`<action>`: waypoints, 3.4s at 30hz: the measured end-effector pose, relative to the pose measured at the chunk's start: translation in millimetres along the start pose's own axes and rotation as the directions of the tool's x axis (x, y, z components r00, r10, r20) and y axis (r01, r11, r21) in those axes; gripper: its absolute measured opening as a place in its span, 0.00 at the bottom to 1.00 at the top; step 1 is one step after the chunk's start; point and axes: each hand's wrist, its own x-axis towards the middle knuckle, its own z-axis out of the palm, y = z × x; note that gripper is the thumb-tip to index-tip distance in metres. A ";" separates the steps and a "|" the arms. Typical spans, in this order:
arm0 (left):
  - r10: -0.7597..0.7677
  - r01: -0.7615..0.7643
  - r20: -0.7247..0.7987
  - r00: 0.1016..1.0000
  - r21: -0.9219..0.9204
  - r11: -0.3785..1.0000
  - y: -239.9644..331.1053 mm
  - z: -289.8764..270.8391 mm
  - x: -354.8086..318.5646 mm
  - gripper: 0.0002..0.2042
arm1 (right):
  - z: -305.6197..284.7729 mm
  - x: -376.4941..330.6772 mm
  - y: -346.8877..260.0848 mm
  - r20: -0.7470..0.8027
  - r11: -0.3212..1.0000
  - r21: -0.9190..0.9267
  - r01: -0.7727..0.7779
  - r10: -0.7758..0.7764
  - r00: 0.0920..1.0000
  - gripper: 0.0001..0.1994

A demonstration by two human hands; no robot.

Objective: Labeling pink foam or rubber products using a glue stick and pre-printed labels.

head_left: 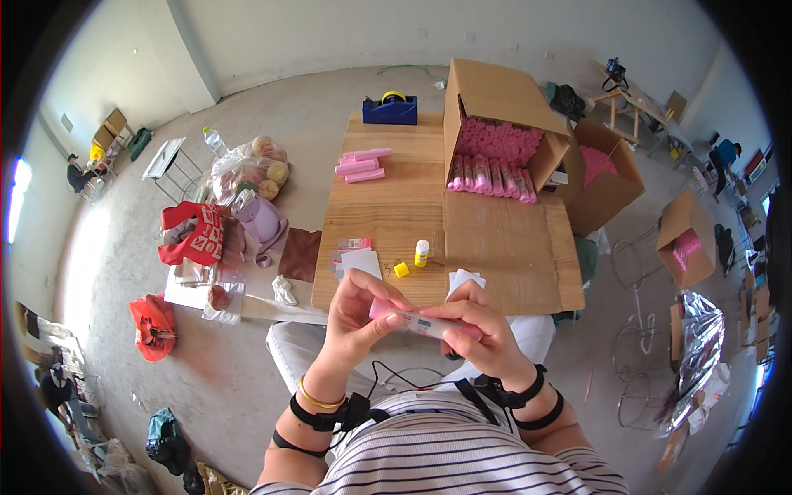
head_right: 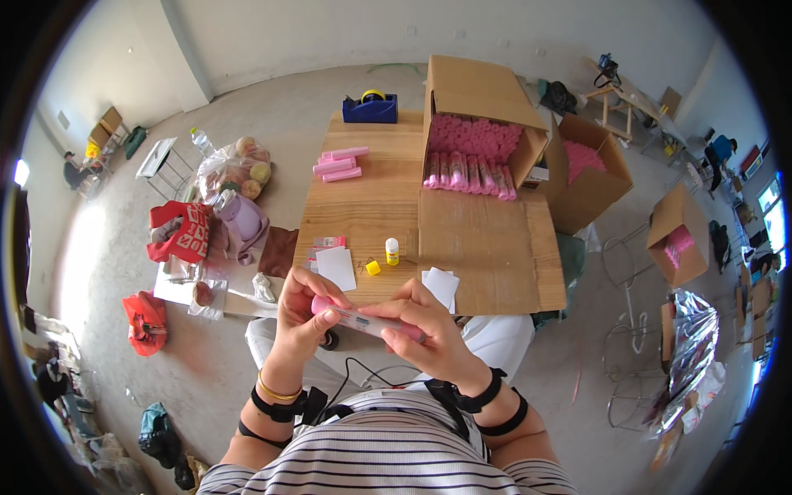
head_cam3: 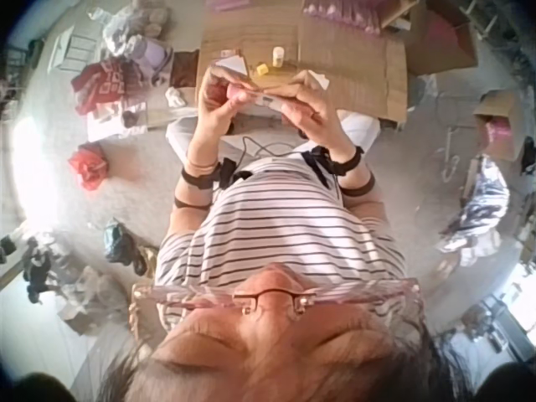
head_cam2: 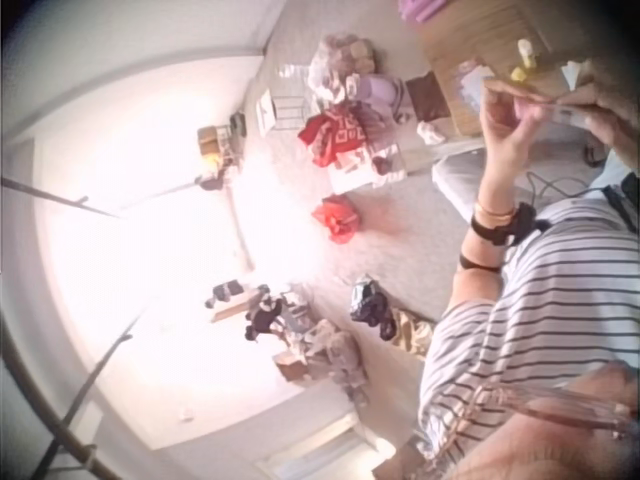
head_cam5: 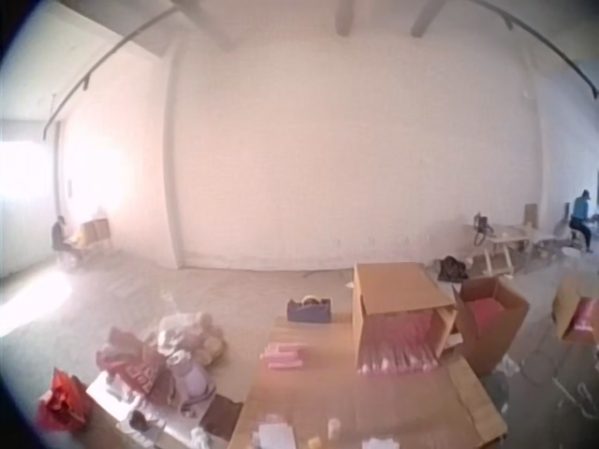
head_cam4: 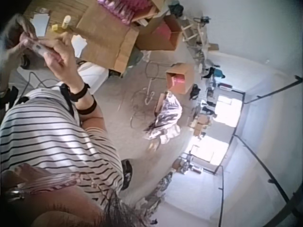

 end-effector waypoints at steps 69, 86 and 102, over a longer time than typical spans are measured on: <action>-0.402 0.222 -0.335 0.852 -0.464 0.858 -43.7 -39.0 6.5 0.22 | -53.5 30.3 191.6 -0.411 0.869 -0.230 -0.438 0.322 0.853 0.30; -0.453 0.255 -0.186 0.872 -0.618 0.744 -35.1 -37.0 -0.1 0.24 | 27.5 68.8 41.7 -0.065 0.998 0.070 0.009 -0.004 0.998 0.15; -0.431 0.397 -0.004 0.902 -0.384 0.834 -0.2 1.1 -7.5 0.23 | -18.4 74.0 6.6 -0.528 0.993 -0.089 0.076 -0.112 0.842 0.13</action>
